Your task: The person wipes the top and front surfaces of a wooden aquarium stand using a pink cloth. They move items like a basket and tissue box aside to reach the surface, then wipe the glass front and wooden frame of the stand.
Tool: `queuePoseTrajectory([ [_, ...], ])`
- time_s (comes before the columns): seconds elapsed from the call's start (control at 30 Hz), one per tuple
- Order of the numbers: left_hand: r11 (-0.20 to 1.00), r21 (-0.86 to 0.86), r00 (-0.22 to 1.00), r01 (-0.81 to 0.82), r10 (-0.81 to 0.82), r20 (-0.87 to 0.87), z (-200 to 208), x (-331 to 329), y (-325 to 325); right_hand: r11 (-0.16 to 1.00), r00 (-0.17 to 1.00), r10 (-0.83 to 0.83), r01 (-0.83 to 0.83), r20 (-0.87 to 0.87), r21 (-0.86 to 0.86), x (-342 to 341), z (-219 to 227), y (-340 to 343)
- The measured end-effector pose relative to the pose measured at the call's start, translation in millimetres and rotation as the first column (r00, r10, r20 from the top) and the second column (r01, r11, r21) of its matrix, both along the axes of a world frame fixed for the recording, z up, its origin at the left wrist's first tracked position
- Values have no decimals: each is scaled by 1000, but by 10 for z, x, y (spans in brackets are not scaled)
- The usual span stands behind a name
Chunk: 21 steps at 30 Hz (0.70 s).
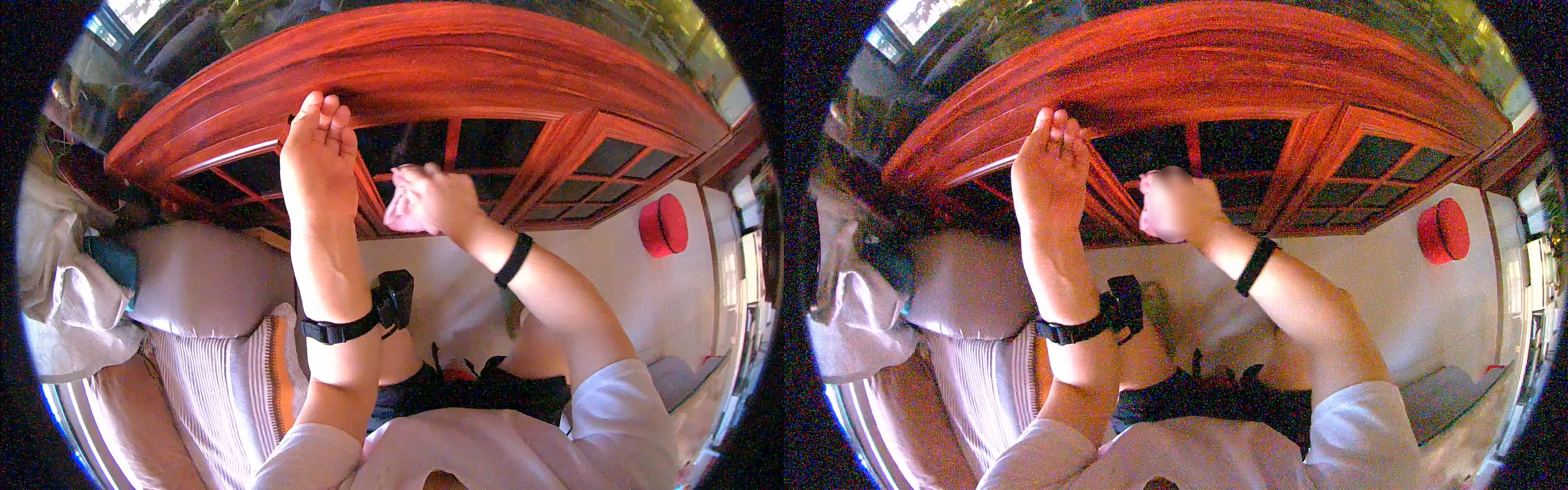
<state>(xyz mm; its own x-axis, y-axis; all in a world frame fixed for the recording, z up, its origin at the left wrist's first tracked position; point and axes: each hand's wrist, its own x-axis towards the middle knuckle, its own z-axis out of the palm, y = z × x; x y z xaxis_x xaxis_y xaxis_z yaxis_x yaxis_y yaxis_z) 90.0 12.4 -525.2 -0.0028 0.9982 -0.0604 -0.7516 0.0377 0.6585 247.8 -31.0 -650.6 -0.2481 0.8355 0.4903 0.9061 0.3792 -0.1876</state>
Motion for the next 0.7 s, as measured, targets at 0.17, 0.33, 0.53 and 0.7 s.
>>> queuePoseTrajectory([
  [0.17,1000,11,1000,-1,1,-1,31,9,0,757,980,-143,17,-141,-653,443,211,-62],
  [0.33,1000,0,1000,-8,8,-4,20,3,1,982,720,-179,91,-670,-164,208,411,-29],
  [0.53,998,9,996,-66,66,-66,0,-18,13,928,695,203,87,-690,362,-207,706,227],
  [0.7,998,-36,998,-50,49,-26,11,-23,14,918,971,37,60,-235,393,-441,403,404],
])
